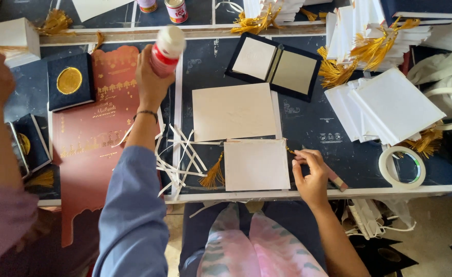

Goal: The person applies a white paste to a card using a small brush, then uses a craft knife to trim the edges of the card. They also handle white paper strips and a gold tassel while working at a table.

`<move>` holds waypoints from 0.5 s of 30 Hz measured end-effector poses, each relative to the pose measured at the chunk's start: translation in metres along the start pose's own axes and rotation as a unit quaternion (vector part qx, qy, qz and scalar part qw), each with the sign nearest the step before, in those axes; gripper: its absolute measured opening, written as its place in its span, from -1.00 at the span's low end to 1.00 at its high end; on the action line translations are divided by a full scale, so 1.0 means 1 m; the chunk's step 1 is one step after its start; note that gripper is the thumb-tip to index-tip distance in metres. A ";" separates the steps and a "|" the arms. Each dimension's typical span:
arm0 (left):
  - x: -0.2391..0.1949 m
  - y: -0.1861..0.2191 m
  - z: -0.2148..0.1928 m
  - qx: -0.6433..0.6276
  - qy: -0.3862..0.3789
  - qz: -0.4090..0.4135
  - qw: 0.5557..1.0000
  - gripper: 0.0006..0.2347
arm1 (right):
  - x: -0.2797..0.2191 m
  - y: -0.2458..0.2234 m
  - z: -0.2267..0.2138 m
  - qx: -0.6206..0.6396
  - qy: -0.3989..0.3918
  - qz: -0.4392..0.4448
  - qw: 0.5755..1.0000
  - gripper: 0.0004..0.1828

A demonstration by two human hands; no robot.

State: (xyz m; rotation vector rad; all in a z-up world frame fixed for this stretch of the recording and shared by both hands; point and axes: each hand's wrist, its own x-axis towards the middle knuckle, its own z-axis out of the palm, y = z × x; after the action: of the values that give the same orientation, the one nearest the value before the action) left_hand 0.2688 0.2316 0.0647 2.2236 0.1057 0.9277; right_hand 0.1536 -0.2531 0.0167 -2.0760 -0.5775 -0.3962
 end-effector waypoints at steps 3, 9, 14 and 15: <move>-0.012 0.029 -0.006 0.053 -0.040 0.081 0.994 -0.28 | 0.001 0.001 0.002 0.015 0.023 0.039 0.999 -0.75; -0.024 0.063 -0.020 0.262 -0.229 0.195 0.917 -0.26 | 0.003 0.000 0.002 0.004 0.018 0.028 0.999 -0.83; -0.030 0.083 -0.011 0.324 -0.246 0.267 0.873 -0.39 | 0.001 0.000 0.002 -0.007 0.014 0.018 1.000 -0.84; -0.029 0.090 -0.012 0.339 -0.249 0.287 0.860 -0.44 | 0.002 -0.003 0.001 -0.007 0.017 0.022 1.000 -0.85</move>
State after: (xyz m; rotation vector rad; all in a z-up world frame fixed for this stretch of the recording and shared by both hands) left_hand 0.2228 0.1621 0.1109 3.1874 -0.5920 0.6068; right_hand 0.1537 -0.2502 0.0189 -2.0875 -0.5093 -0.4115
